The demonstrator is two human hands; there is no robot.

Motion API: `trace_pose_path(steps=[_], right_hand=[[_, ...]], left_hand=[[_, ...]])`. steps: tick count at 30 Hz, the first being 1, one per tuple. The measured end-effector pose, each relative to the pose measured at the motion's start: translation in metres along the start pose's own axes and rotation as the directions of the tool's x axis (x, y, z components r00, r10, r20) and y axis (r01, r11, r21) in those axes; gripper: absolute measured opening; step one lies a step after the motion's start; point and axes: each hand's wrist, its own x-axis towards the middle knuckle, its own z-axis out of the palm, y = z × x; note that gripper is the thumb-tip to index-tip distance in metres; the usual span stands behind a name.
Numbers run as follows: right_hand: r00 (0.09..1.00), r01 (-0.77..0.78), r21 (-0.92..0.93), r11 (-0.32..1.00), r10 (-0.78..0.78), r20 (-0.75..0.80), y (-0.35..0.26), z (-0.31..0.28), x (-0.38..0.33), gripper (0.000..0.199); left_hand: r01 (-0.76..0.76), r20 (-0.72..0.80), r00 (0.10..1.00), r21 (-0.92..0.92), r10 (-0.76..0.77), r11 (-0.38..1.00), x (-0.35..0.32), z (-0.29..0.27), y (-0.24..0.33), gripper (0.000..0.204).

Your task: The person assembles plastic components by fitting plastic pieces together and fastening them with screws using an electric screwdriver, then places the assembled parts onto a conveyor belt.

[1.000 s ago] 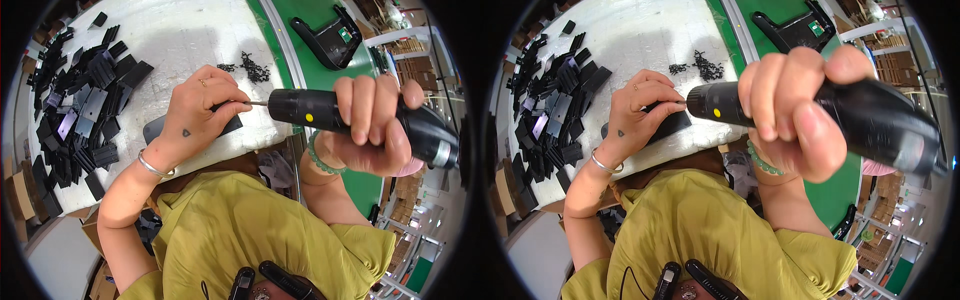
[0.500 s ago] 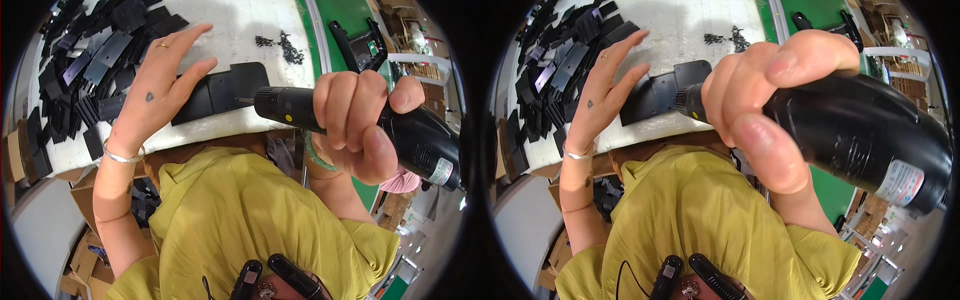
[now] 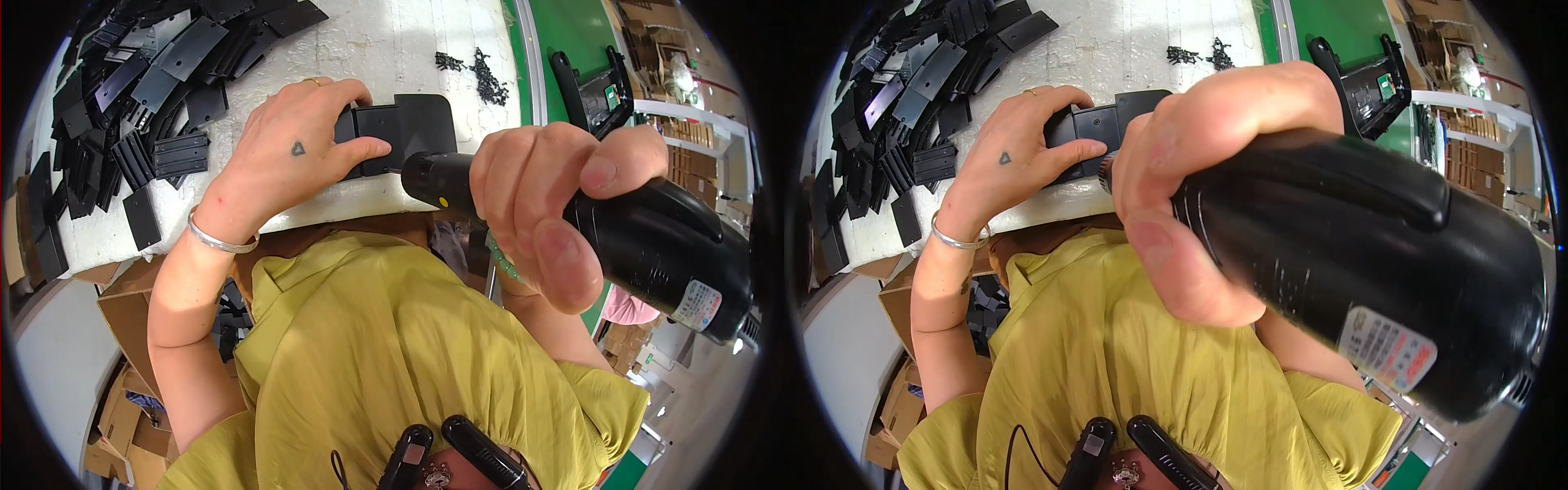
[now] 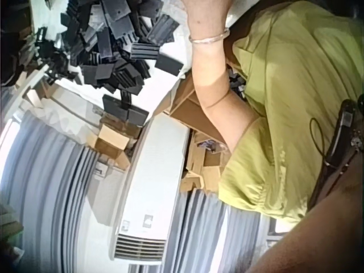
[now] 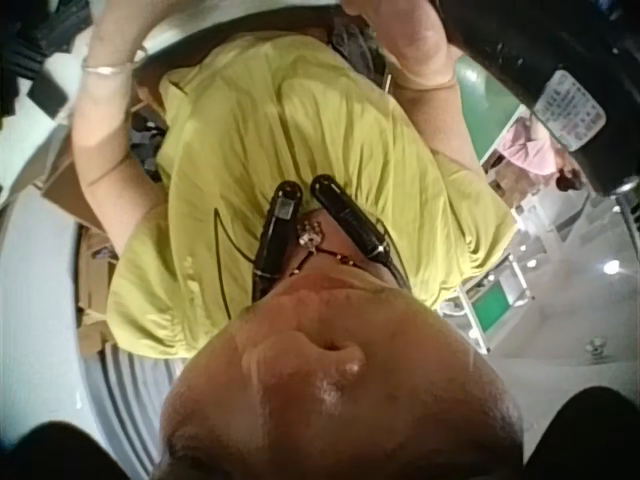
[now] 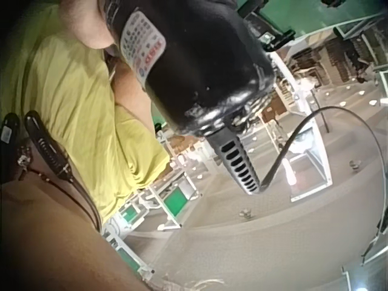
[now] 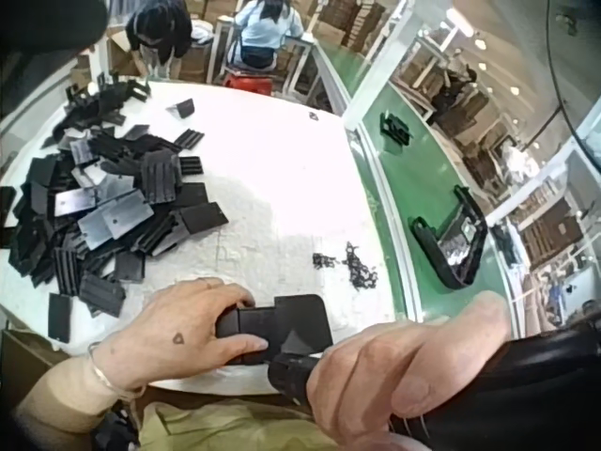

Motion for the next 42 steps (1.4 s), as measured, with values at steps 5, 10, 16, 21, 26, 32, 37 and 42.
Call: trace_pose_path(steps=[5,10,16,21,26,32,37,42], right_hand=[[0.992,-0.092,-0.046,0.995,0.087,-0.092,-0.006,0.014,0.005,0.028],[0.995,-0.101,-0.079,0.992,0.1,-0.02,-0.007,0.01,0.008,0.028],[0.991,-0.129,-0.088,0.988,0.125,-0.049,-0.005,0.014,0.009,0.029],[0.97,-0.095,-0.059,0.994,0.079,-0.23,0.001,0.022,0.007,0.028],[0.921,0.04,0.21,0.977,0.046,-0.388,-0.008,0.001,0.01,0.029],[0.803,-0.133,0.048,0.99,0.136,-0.58,0.013,0.0,-0.006,0.059],[0.773,-0.342,0.039,0.939,0.305,-0.557,0.01,0.018,-0.009,0.061],[0.792,-0.307,0.111,0.945,0.318,-0.522,0.005,0.013,-0.026,0.067]], left_hand=[[0.024,0.001,1.0,-0.04,-0.024,0.999,-0.003,0.003,0.001,0.036],[0.004,-0.02,1.0,-0.04,-0.004,0.999,-0.002,0.005,0.001,0.036],[0.019,-0.012,1.0,-0.037,-0.019,0.999,0.0,0.005,-0.002,0.036],[0.035,-0.005,0.999,-0.026,-0.035,0.999,0.004,0.004,0.0,0.036],[0.089,-0.253,0.944,-0.421,-0.211,0.903,-0.005,-0.006,0.0,0.043],[-0.12,-0.267,0.91,-0.902,-0.317,0.415,-0.013,-0.016,0.039,0.046],[-0.178,-0.23,0.971,-0.887,-0.073,0.426,-0.019,0.002,0.039,0.051],[0.175,0.175,0.983,-0.984,-0.05,0.007,-0.043,-0.05,0.021,0.035]])
